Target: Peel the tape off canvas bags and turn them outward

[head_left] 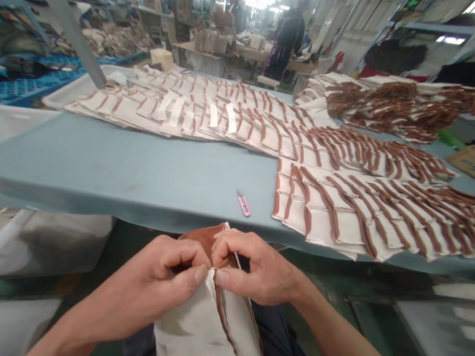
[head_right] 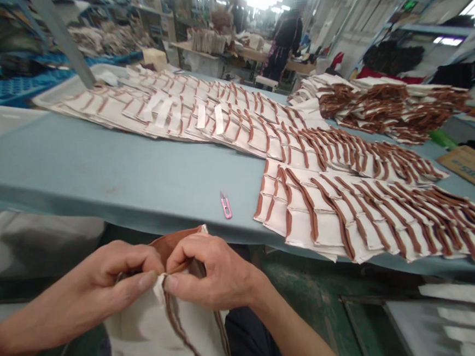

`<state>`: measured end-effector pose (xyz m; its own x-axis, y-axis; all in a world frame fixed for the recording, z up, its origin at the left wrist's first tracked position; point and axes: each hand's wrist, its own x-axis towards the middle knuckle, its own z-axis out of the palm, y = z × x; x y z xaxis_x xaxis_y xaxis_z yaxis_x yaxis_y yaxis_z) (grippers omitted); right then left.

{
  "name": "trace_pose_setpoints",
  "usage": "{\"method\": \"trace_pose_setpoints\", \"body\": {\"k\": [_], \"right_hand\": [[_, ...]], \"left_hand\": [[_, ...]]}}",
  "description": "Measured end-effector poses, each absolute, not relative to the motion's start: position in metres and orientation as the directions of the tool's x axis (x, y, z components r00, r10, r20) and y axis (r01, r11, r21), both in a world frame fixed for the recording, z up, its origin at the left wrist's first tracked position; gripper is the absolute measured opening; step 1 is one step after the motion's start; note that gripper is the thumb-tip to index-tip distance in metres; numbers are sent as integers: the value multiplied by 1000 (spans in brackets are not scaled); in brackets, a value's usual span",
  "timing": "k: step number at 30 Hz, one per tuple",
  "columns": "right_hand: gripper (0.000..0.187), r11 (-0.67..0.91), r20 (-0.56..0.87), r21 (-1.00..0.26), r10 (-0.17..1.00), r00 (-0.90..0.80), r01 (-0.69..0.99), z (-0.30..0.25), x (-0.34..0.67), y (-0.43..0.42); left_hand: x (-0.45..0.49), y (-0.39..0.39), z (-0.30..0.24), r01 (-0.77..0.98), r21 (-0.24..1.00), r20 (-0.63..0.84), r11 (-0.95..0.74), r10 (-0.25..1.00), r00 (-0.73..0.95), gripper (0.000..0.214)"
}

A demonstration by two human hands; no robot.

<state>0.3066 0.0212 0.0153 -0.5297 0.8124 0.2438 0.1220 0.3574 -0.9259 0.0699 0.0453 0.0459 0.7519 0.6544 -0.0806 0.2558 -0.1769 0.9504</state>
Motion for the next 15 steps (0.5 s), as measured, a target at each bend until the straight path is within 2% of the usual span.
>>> {"method": "trace_pose_setpoints", "body": {"k": [4, 10, 15], "right_hand": [[18, 403, 265, -893, 833, -486, 202, 21, 300, 21], [23, 338, 220, -930, 829, -514, 147, 25, 295, 23], [29, 375, 149, -866, 826, -544, 332, 33, 296, 25]], "left_hand": [[69, 46, 48, 222, 968, -102, -116, 626, 774, 33], [66, 48, 47, 228, 973, -160, -42, 589, 792, 36], [61, 48, 43, 210, 971, -103, -113, 596, 796, 48]]}}
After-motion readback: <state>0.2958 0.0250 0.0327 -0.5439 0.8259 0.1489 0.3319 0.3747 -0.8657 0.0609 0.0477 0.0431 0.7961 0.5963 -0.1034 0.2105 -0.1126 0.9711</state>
